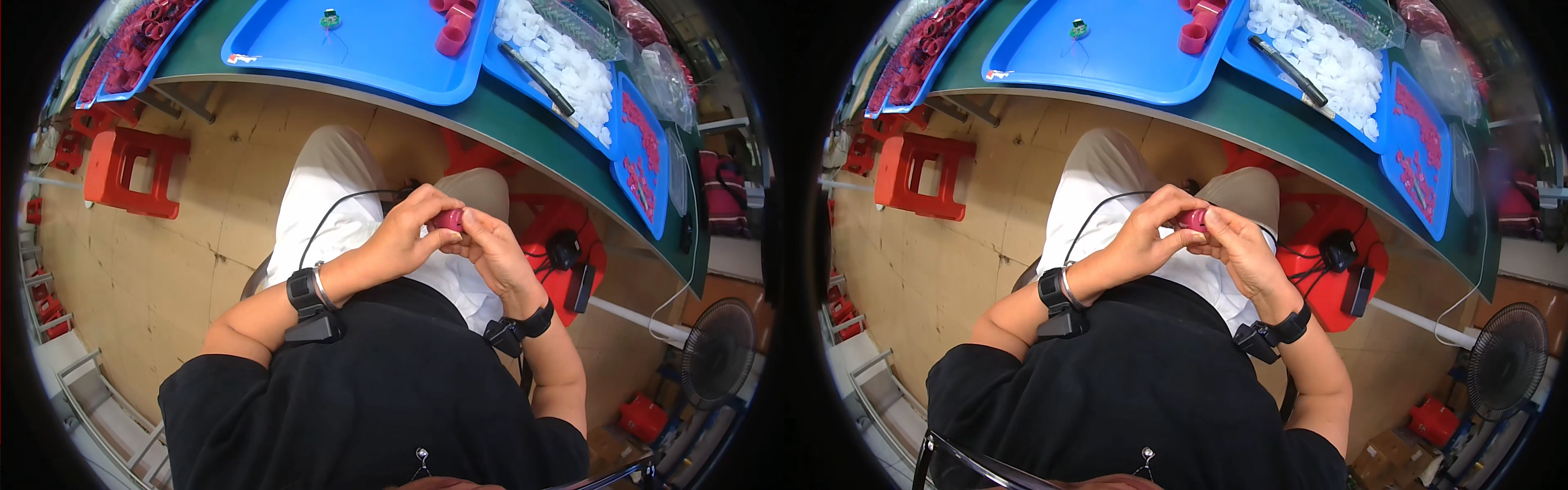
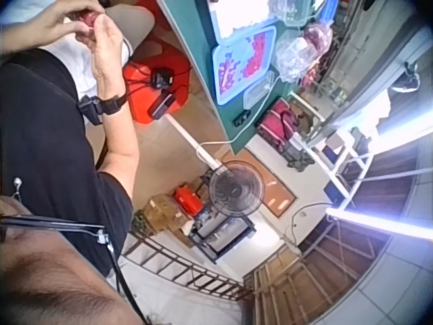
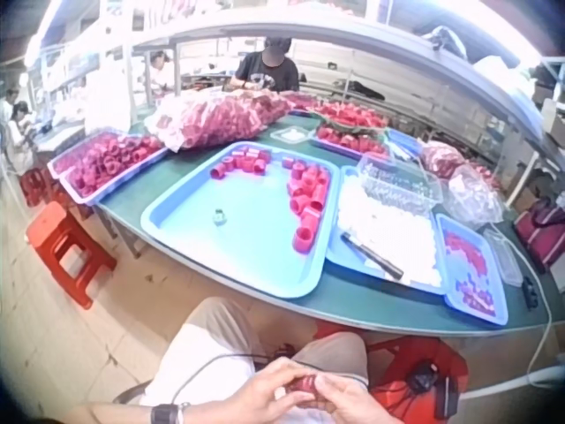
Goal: Assembling small electronic components by inserting green circuit boards into pink cylindrical housings.
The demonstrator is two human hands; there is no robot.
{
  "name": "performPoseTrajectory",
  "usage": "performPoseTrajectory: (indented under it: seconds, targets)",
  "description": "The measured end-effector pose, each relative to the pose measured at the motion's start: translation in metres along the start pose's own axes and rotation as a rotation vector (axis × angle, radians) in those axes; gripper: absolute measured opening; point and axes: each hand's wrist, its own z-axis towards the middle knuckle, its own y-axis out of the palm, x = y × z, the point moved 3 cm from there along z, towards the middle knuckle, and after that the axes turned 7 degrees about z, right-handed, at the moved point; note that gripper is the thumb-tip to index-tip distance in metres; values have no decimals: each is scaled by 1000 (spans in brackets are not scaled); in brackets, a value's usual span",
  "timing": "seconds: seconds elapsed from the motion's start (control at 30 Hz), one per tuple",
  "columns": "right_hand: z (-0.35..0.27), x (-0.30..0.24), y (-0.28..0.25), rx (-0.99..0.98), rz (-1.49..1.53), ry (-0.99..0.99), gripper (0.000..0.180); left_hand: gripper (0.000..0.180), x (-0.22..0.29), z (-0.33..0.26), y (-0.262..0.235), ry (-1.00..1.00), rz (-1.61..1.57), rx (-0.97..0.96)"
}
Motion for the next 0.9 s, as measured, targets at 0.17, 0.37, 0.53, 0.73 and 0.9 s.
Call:
performPoseTrajectory:
  seconds: [0.17, 0.37, 0.53, 0.73, 0.9]
  targets:
    - [-7, -15, -1, 285, -454, -465, 17, 34, 0, 1, -6, -77, 73, -16]
    - [-16, -32, 18, 314, -917, -632, 8, 32, 13, 2, -6, 239, 477, 45]
    - [-16, -27, 18, 277, -814, -545, 9, 32, 8, 0, -3, 16, 214, -40]
    - [-11, -20, 3, 206, -485, -225, 9, 34, 4, -2, -1, 94, 193, -47]
    - [-14, -24, 18, 113, -1098, -710, 6, 32, 7, -1, -2, 45, 117, -59]
